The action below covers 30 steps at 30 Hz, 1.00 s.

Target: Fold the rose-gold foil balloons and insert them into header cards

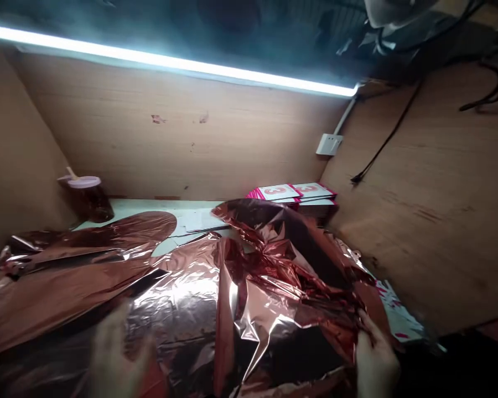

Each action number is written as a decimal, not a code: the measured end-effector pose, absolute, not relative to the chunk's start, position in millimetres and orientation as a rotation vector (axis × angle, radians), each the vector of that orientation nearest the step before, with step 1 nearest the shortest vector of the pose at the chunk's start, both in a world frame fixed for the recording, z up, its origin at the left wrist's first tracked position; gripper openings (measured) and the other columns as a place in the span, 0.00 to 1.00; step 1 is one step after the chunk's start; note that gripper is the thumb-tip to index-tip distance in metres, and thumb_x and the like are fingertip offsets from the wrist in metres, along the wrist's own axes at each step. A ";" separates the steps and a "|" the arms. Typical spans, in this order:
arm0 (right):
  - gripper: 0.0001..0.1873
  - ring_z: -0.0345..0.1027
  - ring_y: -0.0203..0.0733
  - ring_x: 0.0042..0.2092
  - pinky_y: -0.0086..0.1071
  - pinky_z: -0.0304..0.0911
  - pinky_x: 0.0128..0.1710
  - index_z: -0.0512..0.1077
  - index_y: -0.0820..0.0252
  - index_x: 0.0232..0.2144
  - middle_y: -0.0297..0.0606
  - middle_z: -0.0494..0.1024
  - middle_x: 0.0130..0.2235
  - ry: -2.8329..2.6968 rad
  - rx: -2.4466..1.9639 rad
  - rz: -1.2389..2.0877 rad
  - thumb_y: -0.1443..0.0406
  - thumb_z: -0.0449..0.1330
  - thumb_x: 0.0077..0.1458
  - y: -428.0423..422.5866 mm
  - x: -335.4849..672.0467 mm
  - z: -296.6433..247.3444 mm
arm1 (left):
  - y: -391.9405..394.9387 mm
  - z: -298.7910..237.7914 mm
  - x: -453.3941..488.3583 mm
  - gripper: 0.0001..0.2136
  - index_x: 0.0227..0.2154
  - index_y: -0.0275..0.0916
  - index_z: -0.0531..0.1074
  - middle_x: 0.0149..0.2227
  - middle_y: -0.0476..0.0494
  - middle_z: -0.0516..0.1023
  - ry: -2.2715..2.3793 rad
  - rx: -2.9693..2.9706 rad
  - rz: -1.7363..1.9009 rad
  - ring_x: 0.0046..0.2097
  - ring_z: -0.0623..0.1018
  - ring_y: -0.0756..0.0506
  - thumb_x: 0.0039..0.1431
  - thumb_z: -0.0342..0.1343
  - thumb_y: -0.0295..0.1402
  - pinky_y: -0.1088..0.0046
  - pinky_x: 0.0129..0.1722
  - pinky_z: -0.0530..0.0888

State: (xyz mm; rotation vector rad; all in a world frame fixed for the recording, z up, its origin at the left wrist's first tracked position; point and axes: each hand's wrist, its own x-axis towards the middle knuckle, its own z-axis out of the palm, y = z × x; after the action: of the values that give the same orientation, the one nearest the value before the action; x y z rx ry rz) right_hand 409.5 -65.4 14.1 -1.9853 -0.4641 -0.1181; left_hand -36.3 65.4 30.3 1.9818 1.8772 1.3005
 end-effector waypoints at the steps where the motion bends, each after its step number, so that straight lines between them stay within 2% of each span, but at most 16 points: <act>1: 0.30 0.70 0.61 0.48 0.50 0.64 0.51 0.75 0.67 0.42 0.52 0.78 0.44 -0.458 -2.029 -0.082 0.55 0.49 0.41 -79.9 417.1 -1.2 | 56.9 27.6 -3.2 0.30 0.58 0.38 0.63 0.56 0.33 0.69 1.681 2.013 1.107 0.58 0.70 0.33 0.58 0.51 0.52 0.53 0.58 0.68; 4: 0.32 0.71 0.65 0.46 0.54 0.65 0.51 0.77 0.72 0.39 0.60 0.76 0.41 -0.605 -2.191 0.008 0.52 0.50 0.43 -105.9 434.3 -24.1 | 36.9 20.7 72.1 0.32 0.61 0.31 0.60 0.53 0.31 0.72 1.486 1.972 0.614 0.55 0.72 0.36 0.61 0.47 0.50 0.59 0.55 0.70; 6: 0.34 0.69 0.70 0.48 0.59 0.63 0.50 0.77 0.76 0.39 0.66 0.73 0.42 -0.798 -2.334 -0.210 0.50 0.50 0.48 -105.0 435.1 -15.5 | 32.0 22.9 99.5 0.32 0.63 0.27 0.58 0.53 0.28 0.71 1.576 1.983 0.441 0.57 0.70 0.34 0.62 0.48 0.46 0.59 0.56 0.68; 8: 0.33 0.63 0.73 0.53 0.63 0.59 0.52 0.77 0.74 0.44 0.68 0.67 0.50 -1.029 -2.393 -0.556 0.50 0.47 0.56 -88.7 426.8 4.2 | 32.0 30.8 113.3 0.32 0.64 0.28 0.56 0.54 0.28 0.71 1.635 2.005 0.356 0.57 0.69 0.33 0.61 0.49 0.44 0.59 0.56 0.66; 10: 0.30 0.61 0.66 0.57 0.59 0.58 0.55 0.76 0.67 0.48 0.61 0.65 0.56 -1.386 -2.302 -0.661 0.53 0.45 0.61 -61.2 417.1 20.0 | 32.3 40.4 119.3 0.35 0.66 0.31 0.51 0.55 0.28 0.68 1.571 1.998 0.329 0.58 0.68 0.33 0.60 0.50 0.46 0.60 0.57 0.65; 12: 0.27 0.61 0.58 0.58 0.52 0.58 0.57 0.73 0.59 0.53 0.51 0.66 0.59 -1.728 -2.177 -0.490 0.53 0.44 0.63 -31.4 416.3 20.1 | 30.0 47.4 121.8 0.39 0.68 0.35 0.46 0.61 0.29 0.61 1.455 1.951 0.336 0.63 0.62 0.33 0.59 0.50 0.49 0.59 0.58 0.63; 15: 0.32 0.54 0.60 0.64 0.58 0.52 0.61 0.67 0.55 0.60 0.45 0.63 0.63 -1.851 -2.249 -0.271 0.49 0.42 0.62 -1.2 441.2 -9.2 | 23.7 48.2 122.4 0.41 0.68 0.38 0.44 0.67 0.31 0.49 1.358 1.833 0.425 0.67 0.54 0.32 0.58 0.50 0.52 0.58 0.61 0.60; 17: 0.34 0.47 0.60 0.67 0.61 0.46 0.62 0.65 0.54 0.61 0.43 0.60 0.65 -1.847 -2.321 -0.208 0.47 0.40 0.61 6.1 467.8 -34.1 | 20.8 43.0 122.2 0.41 0.68 0.36 0.43 0.64 0.30 0.55 1.355 1.714 0.530 0.62 0.64 0.35 0.58 0.50 0.50 0.61 0.57 0.65; 19: 0.35 0.43 0.57 0.69 0.60 0.43 0.64 0.63 0.53 0.62 0.40 0.56 0.67 -1.869 -2.308 -0.165 0.46 0.38 0.61 8.3 489.8 -50.7 | 19.4 36.0 122.4 0.40 0.66 0.34 0.45 0.54 0.31 0.68 1.336 1.586 0.584 0.47 0.75 0.39 0.58 0.51 0.49 0.65 0.47 0.71; 21: 0.37 0.40 0.55 0.69 0.58 0.41 0.65 0.60 0.55 0.64 0.40 0.53 0.69 -1.880 -2.278 -0.128 0.45 0.38 0.61 9.8 498.5 -53.0 | 18.6 30.2 123.3 0.33 0.60 0.34 0.58 0.42 0.39 0.75 1.299 1.517 0.576 0.37 0.76 0.43 0.57 0.53 0.48 0.68 0.39 0.72; 23: 0.39 0.39 0.56 0.70 0.60 0.38 0.65 0.58 0.57 0.65 0.42 0.52 0.69 -1.847 -2.275 -0.031 0.44 0.38 0.60 10.0 491.6 -39.7 | 18.4 28.9 124.5 0.20 0.45 0.36 0.70 0.33 0.44 0.75 1.253 1.522 0.574 0.35 0.74 0.44 0.54 0.57 0.45 0.70 0.37 0.70; 25: 0.40 0.38 0.60 0.69 0.65 0.36 0.64 0.56 0.57 0.65 0.44 0.51 0.69 -1.774 -2.226 0.095 0.43 0.37 0.60 3.1 472.3 -12.9 | 22.0 37.0 127.8 0.12 0.31 0.37 0.72 0.27 0.48 0.73 1.155 1.410 0.570 0.33 0.73 0.45 0.51 0.60 0.41 0.71 0.35 0.68; 27: 0.39 0.38 0.61 0.69 0.68 0.37 0.63 0.53 0.56 0.67 0.44 0.49 0.70 -1.730 -2.058 0.178 0.44 0.35 0.62 -14.9 446.1 22.0 | 33.4 59.5 137.6 0.11 0.26 0.37 0.71 0.24 0.49 0.71 0.975 1.120 0.544 0.29 0.72 0.48 0.47 0.62 0.40 0.73 0.32 0.68; 29: 0.41 0.41 0.58 0.69 0.60 0.45 0.64 0.47 0.52 0.68 0.40 0.47 0.70 -1.808 -1.809 0.216 0.41 0.38 0.60 -39.9 418.9 57.0 | 54.1 97.8 158.1 0.12 0.26 0.36 0.70 0.23 0.49 0.70 0.802 0.838 0.517 0.26 0.70 0.50 0.46 0.64 0.38 0.74 0.29 0.68; 30: 0.46 0.44 0.58 0.68 0.56 0.51 0.64 0.46 0.52 0.68 0.40 0.48 0.70 -1.828 -1.753 0.195 0.37 0.44 0.55 -51.2 406.8 72.5 | 66.7 121.2 172.5 0.11 0.24 0.35 0.69 0.22 0.49 0.69 0.770 0.786 0.535 0.24 0.69 0.51 0.47 0.64 0.35 0.76 0.26 0.67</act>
State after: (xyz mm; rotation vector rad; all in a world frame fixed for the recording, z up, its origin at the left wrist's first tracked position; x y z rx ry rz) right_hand 406.8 -51.2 72.5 -1.7532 -1.8282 0.1947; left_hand 172.5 66.7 121.2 0.7859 0.7698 0.5351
